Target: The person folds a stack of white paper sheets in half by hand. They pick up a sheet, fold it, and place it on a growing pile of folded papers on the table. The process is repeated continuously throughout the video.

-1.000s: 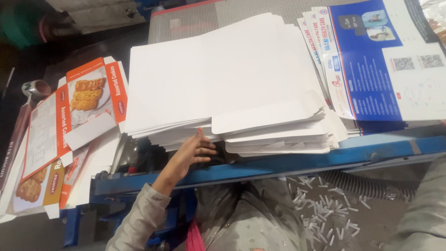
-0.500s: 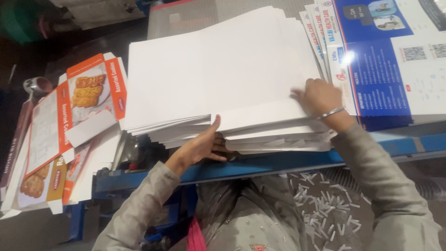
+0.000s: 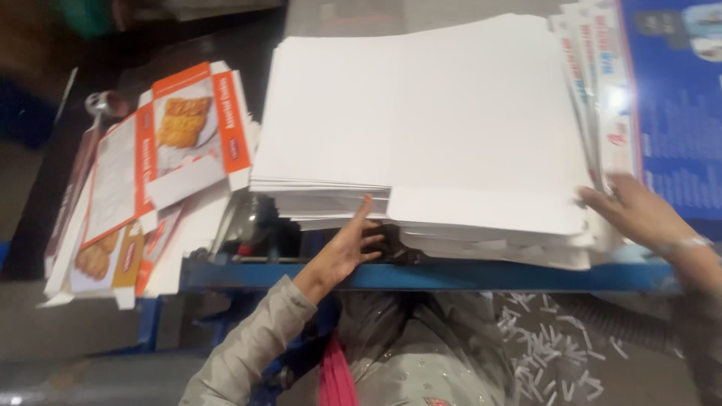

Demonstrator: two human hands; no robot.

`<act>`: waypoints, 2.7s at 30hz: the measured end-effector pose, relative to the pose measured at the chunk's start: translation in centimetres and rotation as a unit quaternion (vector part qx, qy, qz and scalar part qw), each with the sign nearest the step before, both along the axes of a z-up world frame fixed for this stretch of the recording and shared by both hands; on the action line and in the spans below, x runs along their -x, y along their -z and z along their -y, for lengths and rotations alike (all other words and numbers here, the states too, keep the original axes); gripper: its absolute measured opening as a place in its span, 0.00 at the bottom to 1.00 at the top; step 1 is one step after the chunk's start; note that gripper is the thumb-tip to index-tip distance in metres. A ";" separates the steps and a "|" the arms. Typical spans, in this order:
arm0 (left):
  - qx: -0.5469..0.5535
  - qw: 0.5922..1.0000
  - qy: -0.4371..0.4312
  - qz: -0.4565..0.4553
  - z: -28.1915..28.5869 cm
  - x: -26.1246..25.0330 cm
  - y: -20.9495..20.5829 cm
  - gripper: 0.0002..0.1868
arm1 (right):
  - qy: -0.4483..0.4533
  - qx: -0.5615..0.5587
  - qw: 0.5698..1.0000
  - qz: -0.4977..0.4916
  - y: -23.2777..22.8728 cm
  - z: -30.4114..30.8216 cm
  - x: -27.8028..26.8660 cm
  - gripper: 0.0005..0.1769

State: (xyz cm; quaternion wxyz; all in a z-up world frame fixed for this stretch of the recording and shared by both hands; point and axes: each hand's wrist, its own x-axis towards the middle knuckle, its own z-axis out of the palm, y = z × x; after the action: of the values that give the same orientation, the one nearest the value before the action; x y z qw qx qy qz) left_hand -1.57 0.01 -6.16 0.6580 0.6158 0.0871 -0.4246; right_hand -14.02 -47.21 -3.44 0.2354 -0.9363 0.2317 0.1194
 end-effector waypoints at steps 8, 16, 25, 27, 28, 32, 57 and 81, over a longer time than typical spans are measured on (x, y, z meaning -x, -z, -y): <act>0.171 0.945 -0.231 -0.158 -1.3 -1.1 4.4 0.73 | 0.097 -0.033 0.994 -0.034 8.5 6.2 3.3 0.43; 0.241 0.935 -0.217 -0.146 1.0 -4.2 3.0 0.72 | 0.122 -0.021 0.990 -0.061 6.3 1.7 0.9 0.40; 0.272 0.935 -0.218 -0.069 -1.4 -10.4 3.0 0.65 | 0.058 -0.026 0.995 -0.080 4.3 -6.7 -1.2 0.44; 0.277 0.932 -0.222 -0.075 -2.2 -11.3 3.2 0.62 | 0.052 -0.011 0.997 -0.050 3.7 -8.2 -1.0 0.44; 0.235 0.939 -0.234 -0.087 -2.6 -11.3 3.1 0.60 | 0.038 0.001 0.999 -0.029 3.1 -8.7 -0.8 0.43; 0.057 0.987 -0.147 0.010 -4.4 -6.7 1.0 0.47 | -0.025 0.170 0.984 0.035 -2.0 -11.8 -0.3 0.36; -0.159 0.640 0.347 0.667 11.5 -3.3 -5.7 0.29 | -0.268 0.028 0.960 0.072 -6.4 -13.5 -6.5 0.20; -0.112 0.665 0.152 0.723 14.8 -0.9 -2.0 0.11 | -0.179 0.028 0.893 0.413 -7.8 -18.0 -2.7 0.09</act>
State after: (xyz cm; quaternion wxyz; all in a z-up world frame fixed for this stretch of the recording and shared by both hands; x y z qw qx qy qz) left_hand -0.71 -14.83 -4.15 0.3668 0.8034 -0.4635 0.0723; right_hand -11.30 -29.25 4.34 0.2581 -0.9332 -0.0547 -0.2440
